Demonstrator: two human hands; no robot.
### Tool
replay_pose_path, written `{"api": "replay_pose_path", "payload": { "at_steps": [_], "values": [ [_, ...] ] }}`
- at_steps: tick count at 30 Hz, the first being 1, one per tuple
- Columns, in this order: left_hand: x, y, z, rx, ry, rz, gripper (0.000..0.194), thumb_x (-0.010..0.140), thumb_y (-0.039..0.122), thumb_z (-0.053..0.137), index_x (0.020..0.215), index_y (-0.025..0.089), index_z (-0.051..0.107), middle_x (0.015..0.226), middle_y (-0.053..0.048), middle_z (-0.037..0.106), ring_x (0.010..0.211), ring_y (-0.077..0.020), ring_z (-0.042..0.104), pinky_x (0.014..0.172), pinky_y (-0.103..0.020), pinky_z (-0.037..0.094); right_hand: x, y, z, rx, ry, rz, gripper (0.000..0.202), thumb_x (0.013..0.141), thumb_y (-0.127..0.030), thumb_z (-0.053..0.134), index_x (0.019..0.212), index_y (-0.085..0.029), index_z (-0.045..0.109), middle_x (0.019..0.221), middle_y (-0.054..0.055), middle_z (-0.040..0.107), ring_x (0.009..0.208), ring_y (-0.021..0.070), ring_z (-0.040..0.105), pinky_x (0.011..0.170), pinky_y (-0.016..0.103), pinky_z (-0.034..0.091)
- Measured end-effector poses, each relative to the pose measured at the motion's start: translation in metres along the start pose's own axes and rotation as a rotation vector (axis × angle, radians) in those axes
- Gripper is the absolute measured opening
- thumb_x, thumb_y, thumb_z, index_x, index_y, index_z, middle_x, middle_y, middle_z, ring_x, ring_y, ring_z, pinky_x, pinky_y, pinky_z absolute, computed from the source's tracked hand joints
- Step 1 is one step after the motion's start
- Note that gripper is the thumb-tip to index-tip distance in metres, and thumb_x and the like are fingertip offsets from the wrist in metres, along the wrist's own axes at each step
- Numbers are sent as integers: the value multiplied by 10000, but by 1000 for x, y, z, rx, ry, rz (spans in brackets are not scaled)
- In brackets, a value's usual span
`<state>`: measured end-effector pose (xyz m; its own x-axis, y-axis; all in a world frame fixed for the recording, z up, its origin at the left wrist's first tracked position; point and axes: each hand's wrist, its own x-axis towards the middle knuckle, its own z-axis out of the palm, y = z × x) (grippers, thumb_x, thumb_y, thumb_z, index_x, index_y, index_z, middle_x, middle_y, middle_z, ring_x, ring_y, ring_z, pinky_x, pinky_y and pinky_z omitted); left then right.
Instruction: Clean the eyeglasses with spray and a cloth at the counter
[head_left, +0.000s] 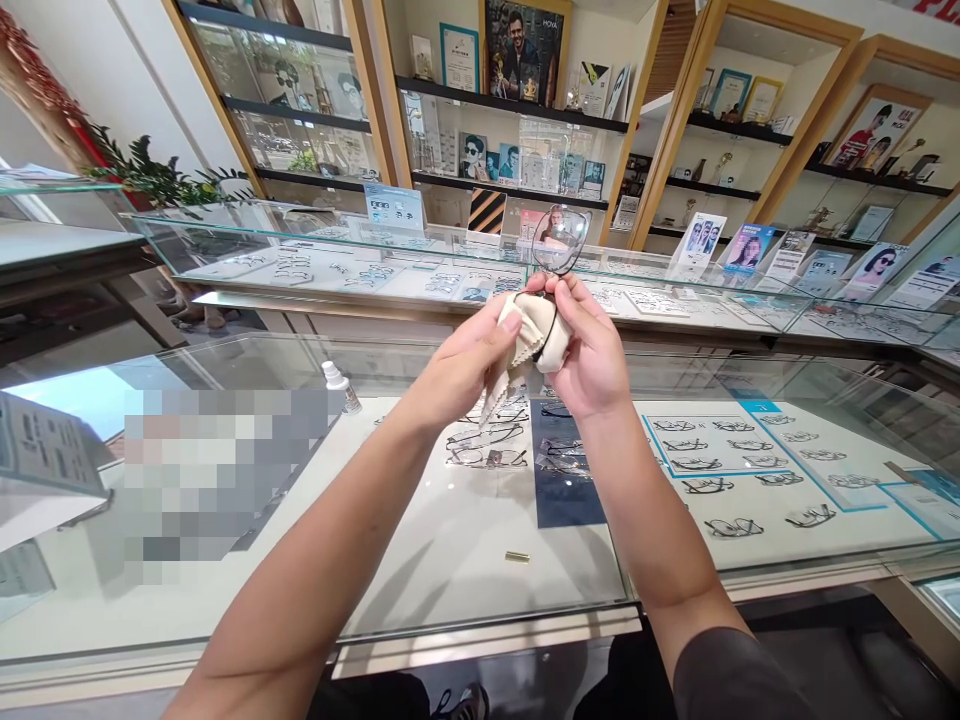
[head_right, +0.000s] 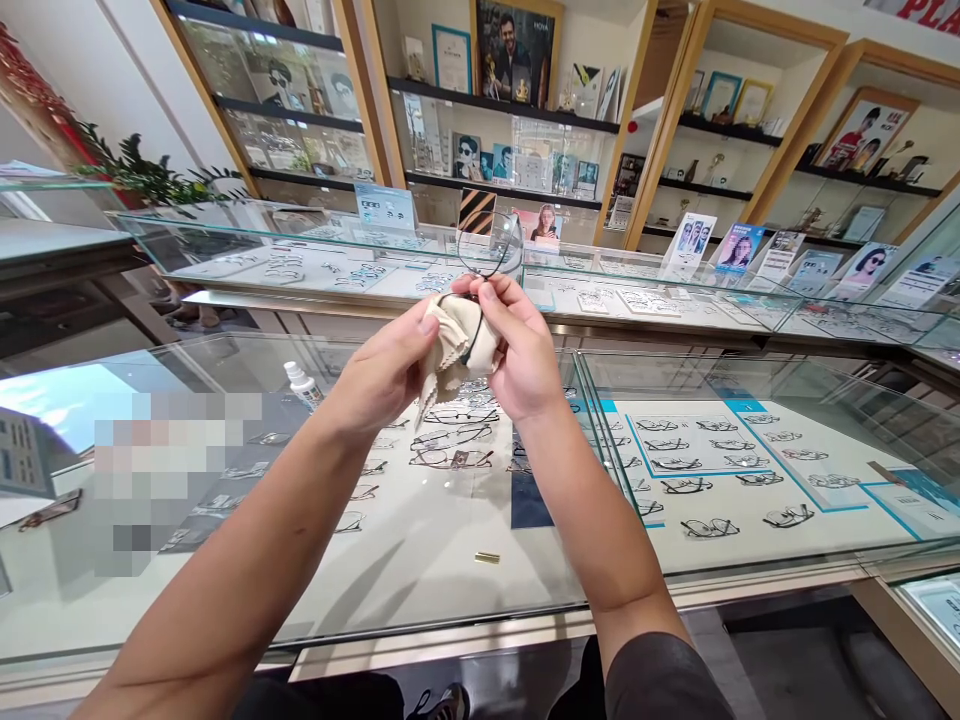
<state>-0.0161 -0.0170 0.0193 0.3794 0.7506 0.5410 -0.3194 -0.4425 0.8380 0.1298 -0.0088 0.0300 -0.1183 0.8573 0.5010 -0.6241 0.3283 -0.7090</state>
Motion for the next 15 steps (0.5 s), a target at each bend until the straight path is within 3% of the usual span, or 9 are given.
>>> {"api": "replay_pose_path", "payload": {
  "at_steps": [10,15],
  "values": [
    [-1,8,1,51,-67,-22,490,909,510,855,1232,172,706,837,-30,697,619,-125,584,581,-245,507,1,0,-3,22,5,-47,173,940,-354,771,900,-262,631,1027,14,739,1080,191,713,950,346,629],
    [-1,7,7,86,45,6,491,857,498,904,1177,170,726,920,-57,746,723,-154,649,645,-251,532,1,3,-1,27,17,-30,169,945,-357,774,916,-266,634,1039,12,738,1098,188,711,980,349,615]
  ]
}}
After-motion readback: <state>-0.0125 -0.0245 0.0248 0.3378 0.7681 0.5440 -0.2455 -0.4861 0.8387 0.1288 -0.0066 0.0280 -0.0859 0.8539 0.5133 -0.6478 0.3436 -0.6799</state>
